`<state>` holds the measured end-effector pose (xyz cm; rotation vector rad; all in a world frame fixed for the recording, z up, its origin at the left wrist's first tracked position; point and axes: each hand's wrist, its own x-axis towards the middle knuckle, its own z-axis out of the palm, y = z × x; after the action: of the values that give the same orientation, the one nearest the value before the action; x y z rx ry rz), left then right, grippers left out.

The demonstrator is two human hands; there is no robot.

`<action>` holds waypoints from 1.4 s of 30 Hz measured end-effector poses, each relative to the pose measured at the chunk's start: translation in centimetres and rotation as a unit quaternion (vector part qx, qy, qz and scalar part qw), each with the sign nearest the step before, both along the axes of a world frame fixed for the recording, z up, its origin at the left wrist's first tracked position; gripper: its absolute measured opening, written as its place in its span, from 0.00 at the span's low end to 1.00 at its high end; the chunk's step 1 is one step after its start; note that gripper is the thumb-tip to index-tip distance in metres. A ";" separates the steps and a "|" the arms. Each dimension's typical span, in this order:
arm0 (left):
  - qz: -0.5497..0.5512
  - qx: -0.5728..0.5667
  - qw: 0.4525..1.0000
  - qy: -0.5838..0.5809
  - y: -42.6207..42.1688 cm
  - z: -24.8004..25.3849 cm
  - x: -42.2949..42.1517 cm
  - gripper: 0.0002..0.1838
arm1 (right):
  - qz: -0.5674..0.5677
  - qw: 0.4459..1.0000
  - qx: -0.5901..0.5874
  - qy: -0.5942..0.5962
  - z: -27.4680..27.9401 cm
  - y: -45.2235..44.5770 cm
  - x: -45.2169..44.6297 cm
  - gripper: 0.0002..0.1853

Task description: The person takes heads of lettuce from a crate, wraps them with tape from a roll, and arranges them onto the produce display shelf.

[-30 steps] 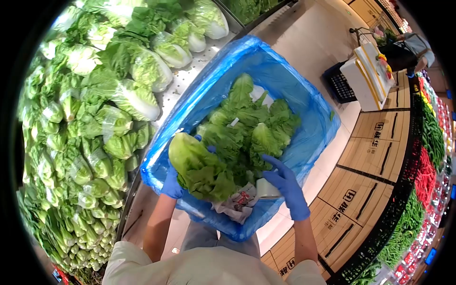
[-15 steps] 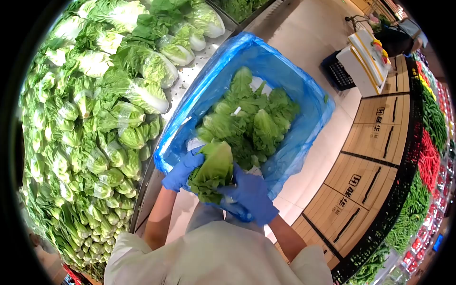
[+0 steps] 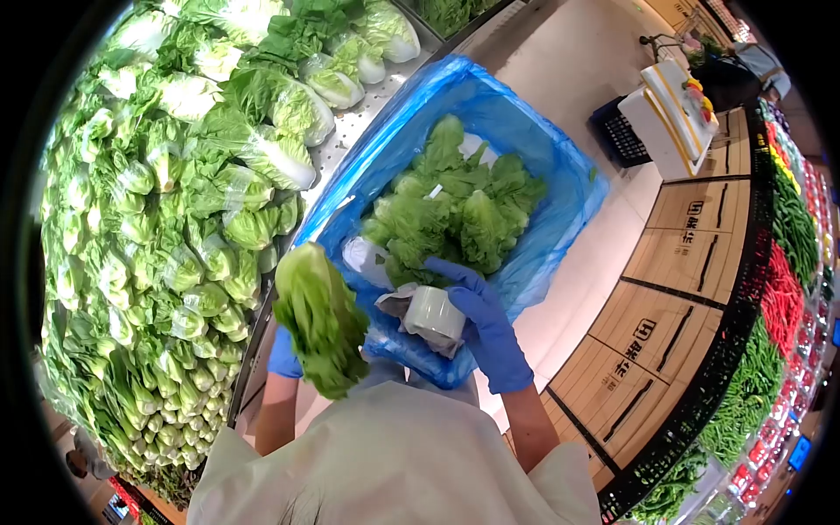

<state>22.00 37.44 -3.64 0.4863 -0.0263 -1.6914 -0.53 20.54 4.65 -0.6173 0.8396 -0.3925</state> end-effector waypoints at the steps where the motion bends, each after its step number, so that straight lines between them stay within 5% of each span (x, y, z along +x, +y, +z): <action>1: -0.075 0.173 0.946 -0.264 0.1 2.5 0.1 0.35 | -0.015 0.999 -0.043 -0.003 -0.1 -0.1 -0.1 0.31; 2: -0.074 0.169 0.947 -0.265 -0.6 3.8 0.2 0.35 | -0.031 0.996 -0.085 -0.007 -0.2 -0.1 0.0 0.31; 4: -0.142 -0.077 0.886 -0.435 -1.7 5.3 0.3 0.45 | -0.057 0.994 -0.096 0.001 1.1 0.1 1.3 0.30; 10: -0.135 -0.136 0.895 -0.403 -4.8 8.1 -2.5 0.44 | -0.044 0.988 -0.114 -0.096 3.1 1.4 4.3 0.32; 12: -0.084 -0.273 0.732 -0.618 -5.1 7.9 -2.2 0.42 | -0.033 0.989 -0.096 -0.104 3.2 1.6 4.6 0.35; 17: -0.068 -0.262 0.779 -0.565 -3.9 8.7 -1.3 0.41 | 0.093 0.971 -0.196 -0.100 3.0 1.5 5.1 0.35; 20: -0.104 -0.148 0.901 -0.394 -3.2 8.1 -1.4 0.43 | 0.072 0.972 -0.210 -0.075 3.6 2.3 6.1 0.32; 22: -0.051 -0.229 0.744 -0.625 -3.2 9.4 -0.5 0.44 | 0.044 0.973 -0.202 -0.106 2.9 2.3 6.2 0.30; 24: -0.045 -0.253 0.720 -0.644 -2.9 8.7 0.1 0.43 | 0.014 0.972 -0.194 -0.135 3.2 1.9 6.3 0.27; 29: -0.060 -0.293 0.608 -0.736 -2.4 7.1 1.2 0.40 | 0.062 0.986 -0.156 0.025 4.0 1.4 7.6 0.21; 37: -0.034 -0.334 0.650 -0.682 -3.6 9.1 1.2 0.40 | 0.030 0.987 -0.156 0.016 5.0 3.7 6.7 0.17; 40: -0.033 -0.352 0.621 -0.700 -4.1 10.1 0.8 0.42 | -0.032 0.964 -0.261 0.040 5.7 3.8 5.8 0.20; 42: -0.025 -0.361 0.605 -0.709 -4.2 10.9 0.4 0.42 | -0.088 0.868 -0.487 -0.021 6.7 3.2 5.3 0.23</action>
<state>22.38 33.20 7.26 1.0544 -1.8211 -0.7685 4.82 23.76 11.32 -1.4667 0.6124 -1.0184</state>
